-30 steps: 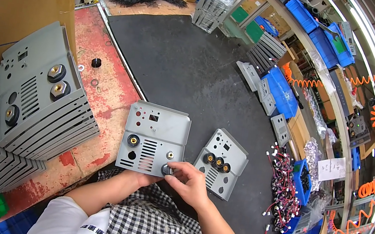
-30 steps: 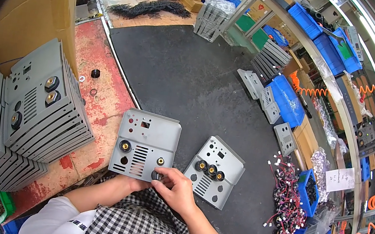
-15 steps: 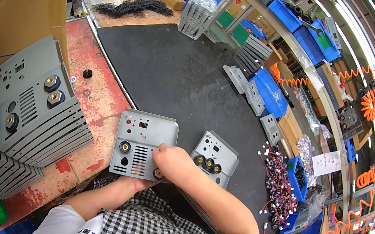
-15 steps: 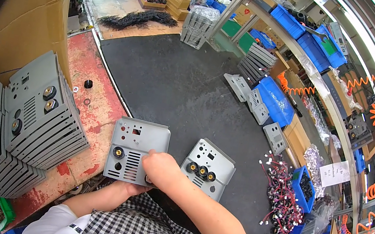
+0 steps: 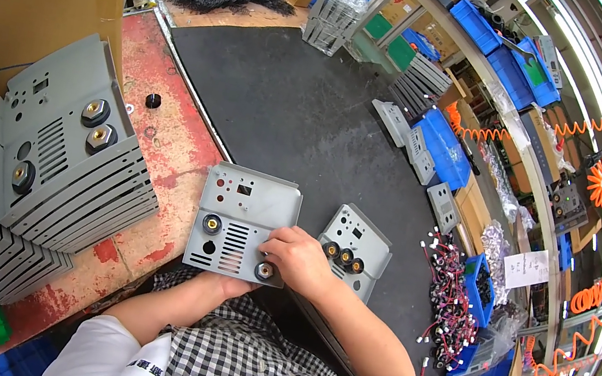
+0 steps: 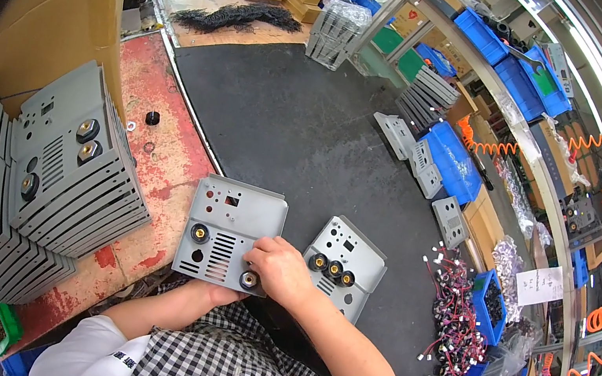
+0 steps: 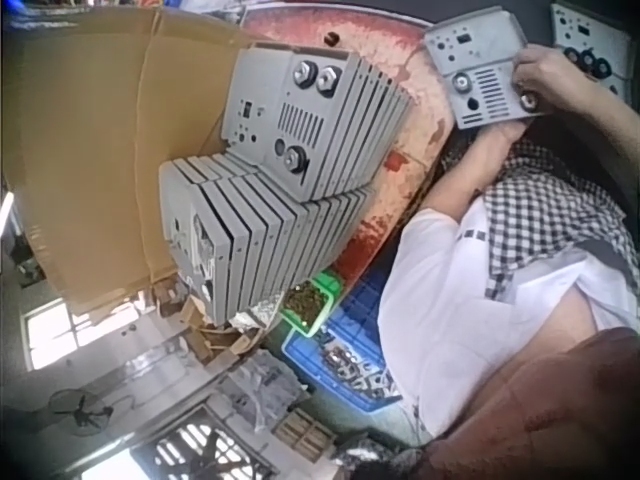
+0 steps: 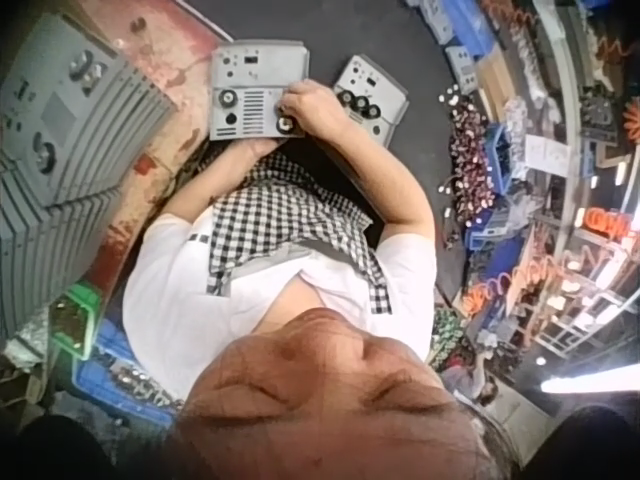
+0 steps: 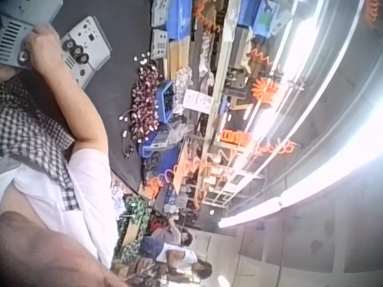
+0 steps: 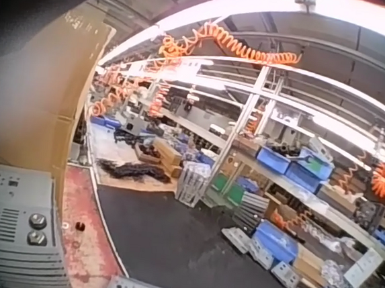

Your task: The person assembles electronic components and knobs into a grey metal electronics chassis by hand.

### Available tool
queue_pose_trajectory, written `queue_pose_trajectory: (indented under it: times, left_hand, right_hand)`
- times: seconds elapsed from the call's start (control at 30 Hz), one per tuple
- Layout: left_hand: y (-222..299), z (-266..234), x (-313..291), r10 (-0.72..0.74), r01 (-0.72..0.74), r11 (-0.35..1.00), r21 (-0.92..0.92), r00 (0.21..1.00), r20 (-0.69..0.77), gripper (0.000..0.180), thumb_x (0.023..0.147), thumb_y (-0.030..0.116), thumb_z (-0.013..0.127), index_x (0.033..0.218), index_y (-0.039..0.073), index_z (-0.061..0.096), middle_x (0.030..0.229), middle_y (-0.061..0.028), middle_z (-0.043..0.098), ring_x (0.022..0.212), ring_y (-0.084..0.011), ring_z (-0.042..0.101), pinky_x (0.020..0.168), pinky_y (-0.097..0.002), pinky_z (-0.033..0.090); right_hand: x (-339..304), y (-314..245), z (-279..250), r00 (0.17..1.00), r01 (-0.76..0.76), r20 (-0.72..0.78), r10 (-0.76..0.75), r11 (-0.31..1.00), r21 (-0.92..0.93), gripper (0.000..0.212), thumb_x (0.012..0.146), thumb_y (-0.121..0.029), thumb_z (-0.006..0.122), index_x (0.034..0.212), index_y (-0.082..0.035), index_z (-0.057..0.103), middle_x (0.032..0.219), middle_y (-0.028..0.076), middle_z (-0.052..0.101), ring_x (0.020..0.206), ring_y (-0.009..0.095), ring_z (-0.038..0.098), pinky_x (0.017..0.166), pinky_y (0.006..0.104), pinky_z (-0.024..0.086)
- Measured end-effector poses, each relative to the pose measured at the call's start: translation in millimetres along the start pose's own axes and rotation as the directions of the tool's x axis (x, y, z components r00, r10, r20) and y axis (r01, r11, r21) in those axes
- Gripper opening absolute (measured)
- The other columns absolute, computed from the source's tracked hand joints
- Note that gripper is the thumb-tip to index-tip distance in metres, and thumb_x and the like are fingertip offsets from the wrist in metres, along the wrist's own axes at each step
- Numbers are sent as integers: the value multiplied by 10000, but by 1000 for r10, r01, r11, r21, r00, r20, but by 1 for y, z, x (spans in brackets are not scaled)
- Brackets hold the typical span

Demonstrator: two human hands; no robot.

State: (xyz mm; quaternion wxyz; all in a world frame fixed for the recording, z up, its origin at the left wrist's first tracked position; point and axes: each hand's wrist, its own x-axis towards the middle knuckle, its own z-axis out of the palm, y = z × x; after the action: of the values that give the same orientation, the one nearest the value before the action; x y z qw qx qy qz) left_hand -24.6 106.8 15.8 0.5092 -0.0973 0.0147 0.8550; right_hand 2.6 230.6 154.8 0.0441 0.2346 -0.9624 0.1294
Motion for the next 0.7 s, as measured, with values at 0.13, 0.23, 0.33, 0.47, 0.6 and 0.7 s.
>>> queue_pose_trajectory:
  times: [0.13, 0.23, 0.33, 0.47, 0.6, 0.7]
  left_hand:
    - [0, 9, -6, -4, 9, 996, 88, 999, -48, 297, 939, 380, 367, 1088, 208, 558, 1075, -12, 602, 983, -188, 590, 835, -420, 508]
    - [2, 9, -8, -9, 14, 996, 89, 998, -54, 294, 939, 382, 364, 1074, 216, 566, 1064, -1, 610, 974, -188, 594, 825, -409, 510]
    - [3, 10, -7, -20, 19, 999, 46, 1000, 19, 300, 940, 387, 358, 1080, 216, 561, 1064, 7, 607, 972, -182, 594, 817, -399, 513]
    - [-1, 28, -14, 16, -11, 997, 80, 999, -52, 235, 955, 299, 387, 1052, 161, 551, 1006, -5, 602, 906, -149, 603, 772, -330, 538]
    - [-2, 32, -14, -7, 8, 1000, 22, 1000, -18, 251, 957, 306, 385, 1086, 157, 540, 1026, -11, 602, 921, -152, 605, 793, -341, 541]
    - [-1, 36, -14, 4, -5, 1000, -18, 1000, -25, 270, 955, 320, 388, 1093, 149, 546, 1018, -12, 616, 904, -167, 618, 783, -351, 546]
  right_hand:
    - [3, -9, -7, 998, 9, 69, 1, 989, -151, 197, 685, -110, 678, 877, -88, 642, 813, 46, 586, 782, 224, 580, 691, 333, 447]
    - [6, -12, -9, 994, 18, 112, 15, 957, -289, 183, 698, -145, 672, 868, -93, 632, 787, 43, 575, 777, 207, 588, 707, 328, 408]
    - [9, -7, -8, 993, 17, 113, 15, 960, -278, 163, 701, -195, 659, 818, -91, 616, 773, 45, 581, 758, 188, 585, 705, 328, 394]
    - [11, -10, -9, 969, -95, 179, 172, 923, -372, 238, 670, -255, 711, 817, -94, 616, 784, 56, 584, 724, 205, 584, 675, 348, 403]
    - [12, -5, -1, 981, -140, 56, 188, 872, -470, 238, 669, -262, 713, 797, -92, 607, 767, 71, 589, 665, 206, 583, 643, 355, 403]
    - [12, -8, -11, 975, -207, -168, 147, 875, -438, 186, 736, -249, 677, 833, -101, 620, 777, 79, 616, 694, 248, 617, 628, 389, 436]
